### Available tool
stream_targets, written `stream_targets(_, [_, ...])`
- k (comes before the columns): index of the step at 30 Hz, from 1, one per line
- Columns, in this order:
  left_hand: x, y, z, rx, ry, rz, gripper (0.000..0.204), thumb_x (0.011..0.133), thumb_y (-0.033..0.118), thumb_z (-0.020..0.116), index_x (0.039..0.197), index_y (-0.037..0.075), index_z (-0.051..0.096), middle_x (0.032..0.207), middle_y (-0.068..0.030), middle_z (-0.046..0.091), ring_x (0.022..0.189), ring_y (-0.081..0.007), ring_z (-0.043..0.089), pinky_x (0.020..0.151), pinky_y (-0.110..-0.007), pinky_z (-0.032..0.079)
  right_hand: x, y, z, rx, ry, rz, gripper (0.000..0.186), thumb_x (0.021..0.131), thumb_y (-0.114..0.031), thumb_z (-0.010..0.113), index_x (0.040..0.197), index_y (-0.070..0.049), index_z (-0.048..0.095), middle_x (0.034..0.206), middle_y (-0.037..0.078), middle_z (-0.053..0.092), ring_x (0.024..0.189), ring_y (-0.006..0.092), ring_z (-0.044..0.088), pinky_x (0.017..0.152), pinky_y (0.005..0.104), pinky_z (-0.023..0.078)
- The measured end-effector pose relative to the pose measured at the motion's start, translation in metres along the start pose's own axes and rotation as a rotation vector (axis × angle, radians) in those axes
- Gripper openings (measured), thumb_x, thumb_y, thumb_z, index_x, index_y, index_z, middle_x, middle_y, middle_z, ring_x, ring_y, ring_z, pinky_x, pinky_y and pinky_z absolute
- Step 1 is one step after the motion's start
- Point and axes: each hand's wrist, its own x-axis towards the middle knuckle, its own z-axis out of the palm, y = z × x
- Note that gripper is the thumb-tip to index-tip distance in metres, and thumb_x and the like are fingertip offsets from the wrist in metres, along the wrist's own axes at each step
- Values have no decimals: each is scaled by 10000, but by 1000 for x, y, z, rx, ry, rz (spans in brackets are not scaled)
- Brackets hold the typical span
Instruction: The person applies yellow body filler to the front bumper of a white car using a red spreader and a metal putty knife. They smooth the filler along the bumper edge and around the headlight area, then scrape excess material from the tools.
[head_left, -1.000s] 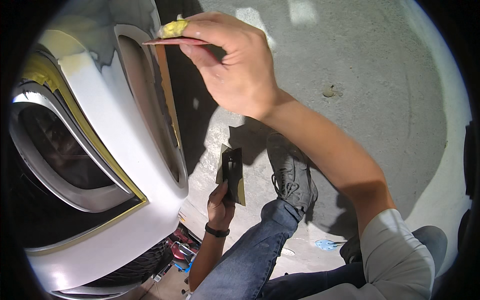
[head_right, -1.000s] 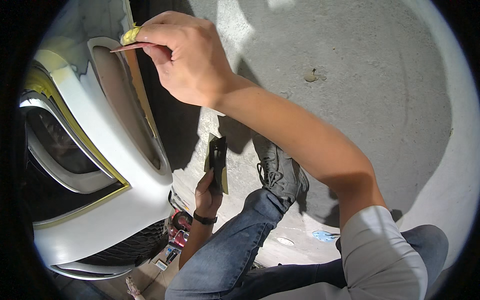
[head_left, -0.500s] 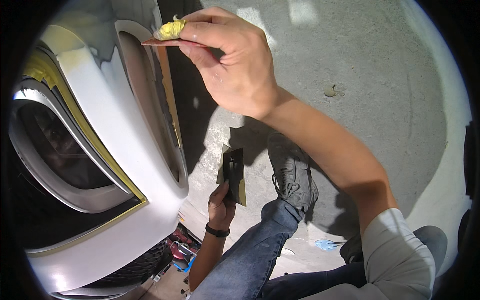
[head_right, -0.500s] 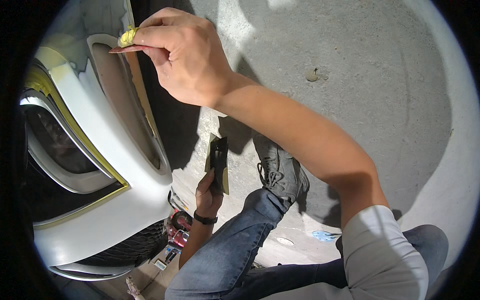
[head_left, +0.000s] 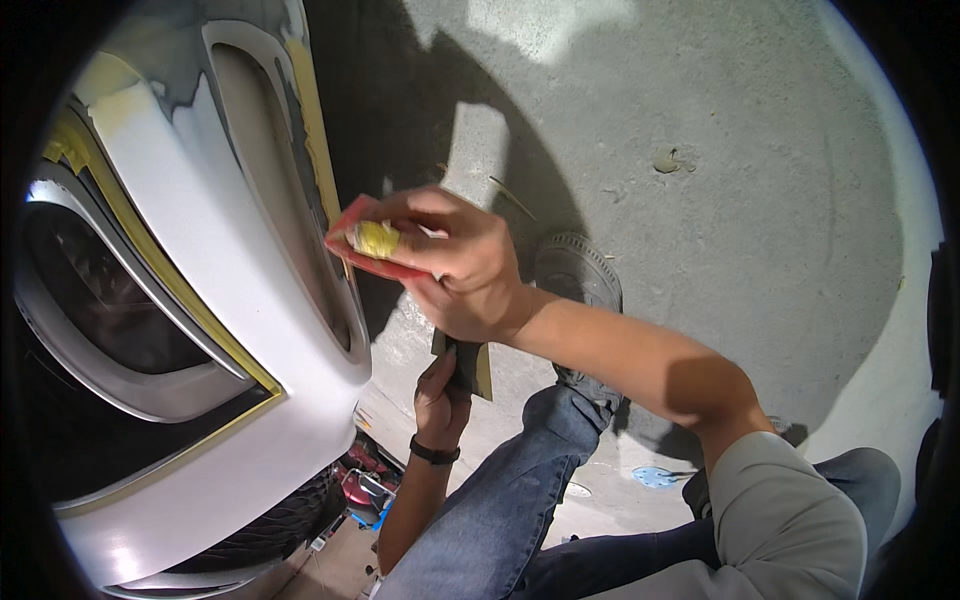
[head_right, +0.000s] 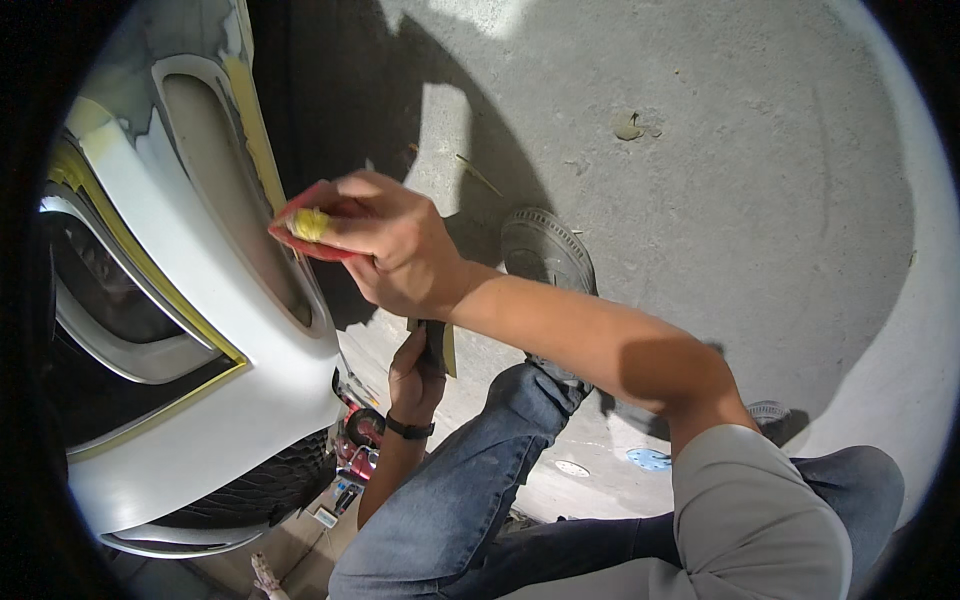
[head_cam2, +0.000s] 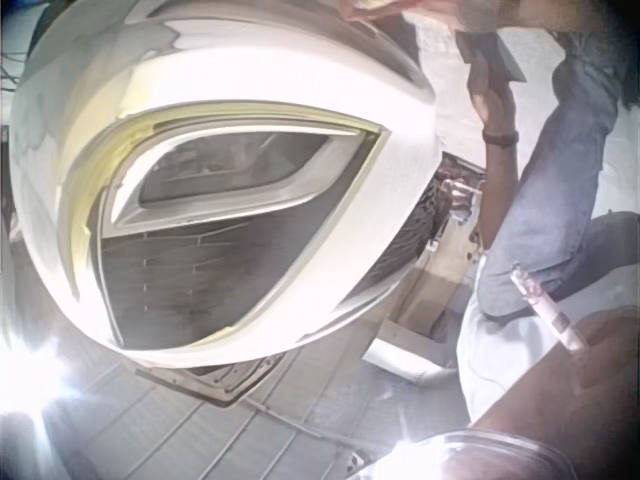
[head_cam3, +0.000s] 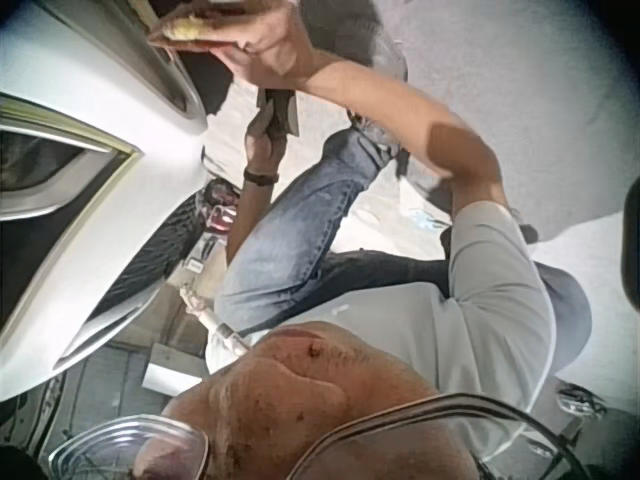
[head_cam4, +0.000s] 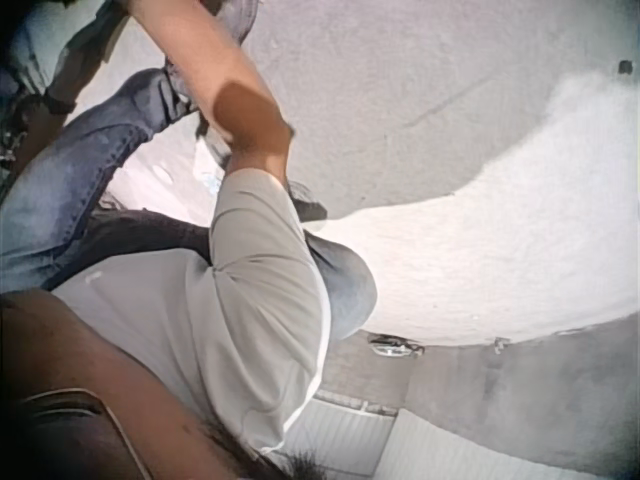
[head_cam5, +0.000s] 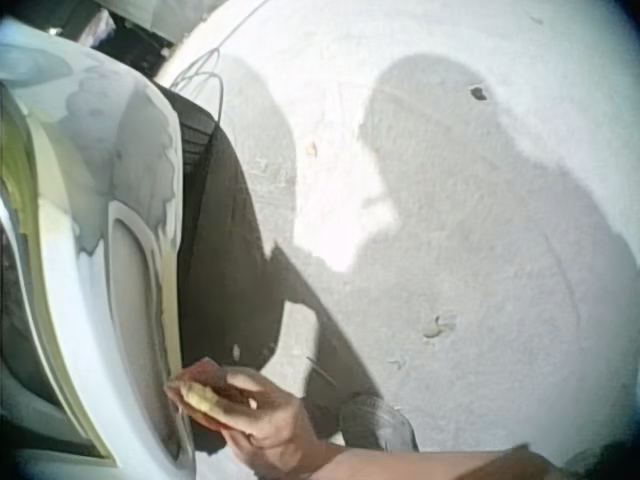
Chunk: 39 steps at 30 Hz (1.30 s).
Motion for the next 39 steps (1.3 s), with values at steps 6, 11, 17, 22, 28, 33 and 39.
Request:
stream_targets(6, [0, -5, -1, -5, 28, 16, 285, 1030, 124, 600, 1269, -26, 641, 1237, -98, 704, 1155, -191, 662, 1025, -351, 514, -24, -5, -8, -31, -140, 83, 395, 749, 97, 698, 1096, -75, 777, 1099, 138, 705, 968, 286, 729, 839, 355, 633])
stream_targets(11, [2, -5, -1, -29, -10, 7, 357, 1033, 125, 587, 1361, -16, 597, 1301, -105, 687, 1205, -209, 646, 1080, -357, 491, 34, 2, -33, -128, -36, 26, 241, 841, 62, 693, 1055, -25, 763, 887, 150, 729, 789, 270, 730, 692, 330, 601])
stream_targets(17, [1, -1, 2, -7, -7, -11, 371, 1030, 126, 591, 1380, 4, 586, 1291, -98, 691, 1174, -203, 662, 1048, -346, 514, 122, 12, -44, -211, 152, -244, 216, 806, 28, 749, 1001, -63, 756, 938, 102, 737, 790, 282, 719, 689, 338, 574])
stream_targets(22, [1, 1, 3, -9, -23, -19, 362, 1032, 127, 584, 1373, 3, 591, 1281, -96, 695, 1145, -199, 675, 1014, -339, 530, 130, 4, -32, -179, 164, -310, 205, 823, 38, 750, 1004, -56, 760, 950, 95, 741, 809, 255, 722, 707, 319, 576])
stream_targets(28, [1, -1, 0, -4, 10, -17, 352, 1038, 130, 571, 1363, -3, 591, 1253, -96, 700, 1135, -195, 674, 1008, -341, 530, 122, 5, -32, -200, 149, -306, 183, 811, 29, 748, 954, -82, 774, 925, 82, 749, 753, 259, 725, 643, 319, 579])
stream_targets(33, [3, -3, -3, 10, -9, -2, 369, 1035, 121, 569, 1382, -6, 577, 1279, -99, 690, 1150, -196, 667, 1015, -341, 525, 126, 7, -37, -292, 182, -270, 173, 813, 32, 735, 949, -70, 767, 949, 86, 752, 792, 288, 728, 686, 343, 587])
stream_targets(39, [3, -1, 3, -3, 27, -10, 361, 1034, 126, 577, 1370, -8, 586, 1268, -97, 694, 1141, -193, 670, 1008, -337, 527, 129, 5, -36, -196, 91, -207, 184, 814, 37, 729, 964, -62, 771, 934, 92, 755, 791, 280, 727, 690, 344, 586])
